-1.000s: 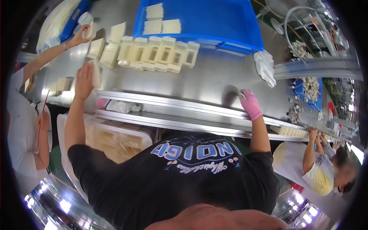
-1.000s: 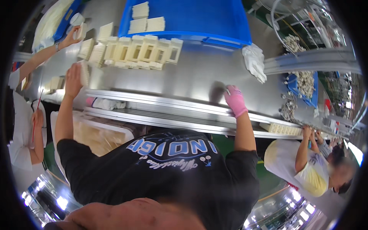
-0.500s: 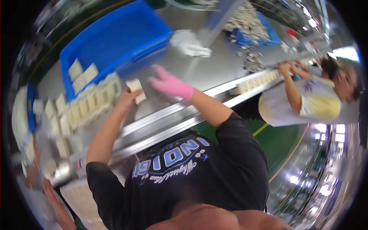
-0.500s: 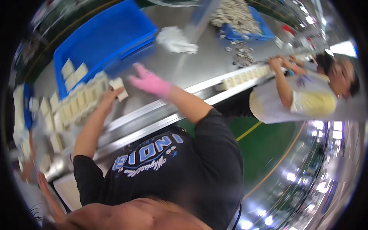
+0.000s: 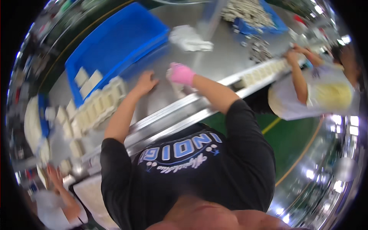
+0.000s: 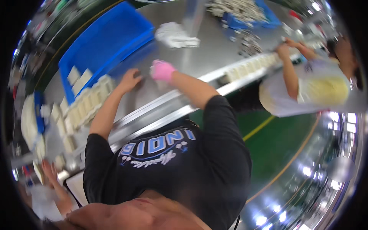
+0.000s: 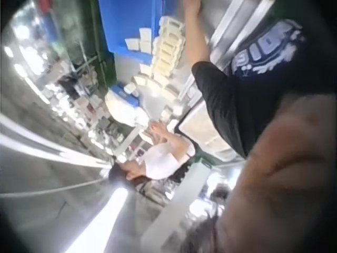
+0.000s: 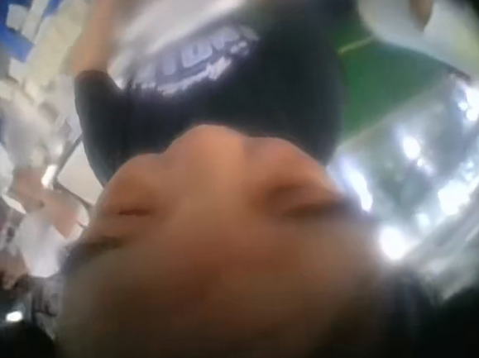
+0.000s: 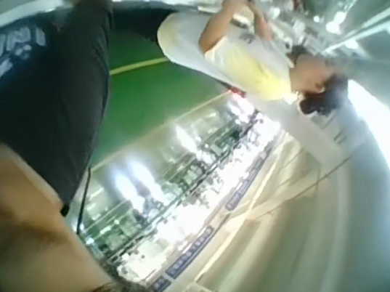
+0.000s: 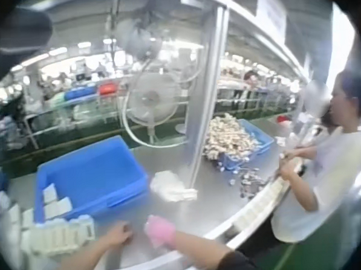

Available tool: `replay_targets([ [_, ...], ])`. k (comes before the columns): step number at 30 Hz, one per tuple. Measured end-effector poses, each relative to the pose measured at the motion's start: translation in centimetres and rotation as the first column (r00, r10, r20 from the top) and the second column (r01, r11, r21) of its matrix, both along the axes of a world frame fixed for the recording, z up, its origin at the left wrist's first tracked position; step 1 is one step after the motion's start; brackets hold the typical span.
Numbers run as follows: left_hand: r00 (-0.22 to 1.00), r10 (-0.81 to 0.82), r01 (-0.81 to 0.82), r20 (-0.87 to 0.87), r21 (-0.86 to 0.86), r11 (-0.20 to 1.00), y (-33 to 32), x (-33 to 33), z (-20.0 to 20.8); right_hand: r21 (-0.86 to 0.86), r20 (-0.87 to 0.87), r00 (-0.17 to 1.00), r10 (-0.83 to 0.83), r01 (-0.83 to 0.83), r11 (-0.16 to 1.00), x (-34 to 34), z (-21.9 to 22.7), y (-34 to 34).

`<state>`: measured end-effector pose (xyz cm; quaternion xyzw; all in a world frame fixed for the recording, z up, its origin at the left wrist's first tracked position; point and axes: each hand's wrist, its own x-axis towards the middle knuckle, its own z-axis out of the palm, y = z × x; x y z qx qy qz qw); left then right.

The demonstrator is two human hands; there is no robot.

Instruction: Assembling and aligning white plastic components on a production line in a factory.

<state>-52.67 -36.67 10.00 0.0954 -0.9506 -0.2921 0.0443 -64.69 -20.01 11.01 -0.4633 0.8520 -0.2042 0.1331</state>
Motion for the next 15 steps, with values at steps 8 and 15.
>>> replay_targets([
  [8,0.897,0.43,-0.392,-0.106,-0.64,0.661,-7.9,6.6,-1.7,0.247,0.024,0.982,-0.187,0.175,0.953,-3.1,-0.2,1.4],
  [15,0.96,0.249,-0.275,-0.126,-0.578,0.768,-6.9,6.5,-0.2,0.253,-0.014,0.974,-0.227,0.223,0.941,-2.9,-0.5,2.1],
])
